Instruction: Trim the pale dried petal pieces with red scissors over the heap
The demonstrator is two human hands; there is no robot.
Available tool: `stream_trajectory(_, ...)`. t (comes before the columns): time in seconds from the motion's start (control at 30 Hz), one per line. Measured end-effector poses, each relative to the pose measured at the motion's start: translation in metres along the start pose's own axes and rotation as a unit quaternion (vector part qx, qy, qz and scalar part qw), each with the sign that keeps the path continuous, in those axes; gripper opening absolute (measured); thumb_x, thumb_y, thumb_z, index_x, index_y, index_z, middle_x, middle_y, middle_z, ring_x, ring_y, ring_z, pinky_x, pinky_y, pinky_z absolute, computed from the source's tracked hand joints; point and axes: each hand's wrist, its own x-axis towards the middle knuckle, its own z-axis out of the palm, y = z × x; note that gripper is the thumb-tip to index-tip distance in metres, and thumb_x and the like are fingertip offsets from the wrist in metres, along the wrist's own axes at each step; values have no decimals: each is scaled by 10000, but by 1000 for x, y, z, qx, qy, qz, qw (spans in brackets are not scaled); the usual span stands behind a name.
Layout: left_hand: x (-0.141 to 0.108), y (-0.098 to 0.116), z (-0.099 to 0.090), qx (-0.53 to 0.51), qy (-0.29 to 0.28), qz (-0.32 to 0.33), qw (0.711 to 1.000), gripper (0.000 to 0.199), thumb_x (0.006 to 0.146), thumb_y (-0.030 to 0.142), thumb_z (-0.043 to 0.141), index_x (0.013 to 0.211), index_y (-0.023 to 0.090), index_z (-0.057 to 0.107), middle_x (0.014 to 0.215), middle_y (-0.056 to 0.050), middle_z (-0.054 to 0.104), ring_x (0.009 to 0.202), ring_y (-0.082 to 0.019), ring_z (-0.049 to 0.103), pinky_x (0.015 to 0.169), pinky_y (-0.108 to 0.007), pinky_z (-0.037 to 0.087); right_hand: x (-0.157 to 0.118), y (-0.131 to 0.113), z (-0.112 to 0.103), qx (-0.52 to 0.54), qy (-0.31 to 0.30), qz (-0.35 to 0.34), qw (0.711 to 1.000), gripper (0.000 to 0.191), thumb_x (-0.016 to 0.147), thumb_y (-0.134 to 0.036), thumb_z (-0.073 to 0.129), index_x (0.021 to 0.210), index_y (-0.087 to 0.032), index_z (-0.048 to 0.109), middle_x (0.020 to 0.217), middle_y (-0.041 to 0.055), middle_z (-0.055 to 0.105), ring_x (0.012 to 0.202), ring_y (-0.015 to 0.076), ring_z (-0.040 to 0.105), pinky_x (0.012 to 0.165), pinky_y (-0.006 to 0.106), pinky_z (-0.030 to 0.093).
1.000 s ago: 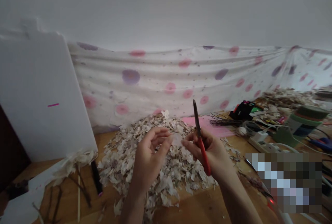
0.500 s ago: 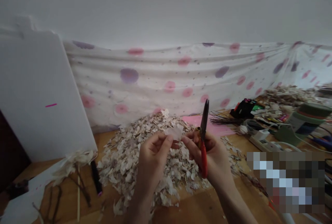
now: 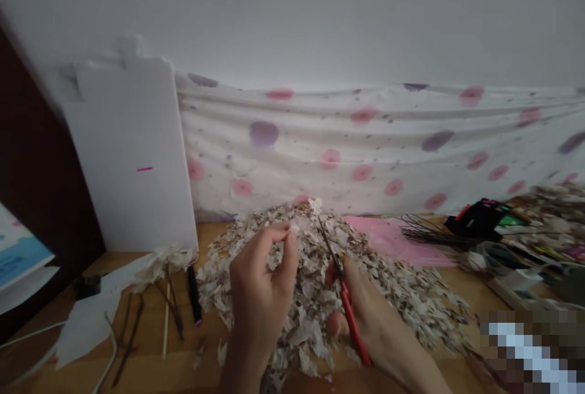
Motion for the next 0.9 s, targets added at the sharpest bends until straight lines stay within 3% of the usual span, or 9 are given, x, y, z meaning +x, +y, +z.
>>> stream_trajectory(0.1,-2,3,-2,2,-13,22,1000,91,867,183,624,807,241,661,848,-14,757,771,-177,685,765,-255,502,1,-2,7,-49,-8,8,999,625,839,-832,352,870,-209,377,754,79,567,627,239,500,571,326,383)
stream_trajectory(0.2,-4,5,1,-26,-61,-9,998,93,888,201,608,809,239,638,853,-10,753,788,-172,691,752,-243,502,2,-3,6,-70,-12,11,997,664,824,-881,281,835,-221,355,708,63,564,592,234,488,554,305,331)
stream_trajectory(0.37,-4,7,5,-38,-122,-16,992,159,916,215,569,758,228,586,730,19,676,672,-137,622,652,-217,462,1,-5,-1,-71,-1,12,997,700,796,-915,297,829,-219,371,688,32,561,569,216,486,550,282,299)
stream_trajectory(0.5,-2,6,5,-52,-147,-19,988,163,919,207,558,758,223,570,722,25,644,685,-132,607,662,-212,454,0,-6,-5,-62,1,14,998,722,781,-933,276,806,-219,380,691,28,557,577,207,475,558,278,297)
stream_trajectory(0.9,8,-4,-1,-250,-248,-178,919,164,904,273,604,761,196,577,752,18,623,767,-130,615,708,-200,461,1,-7,-9,22,-42,23,999,849,669,-1011,226,796,-197,430,682,10,505,587,177,409,554,266,260)
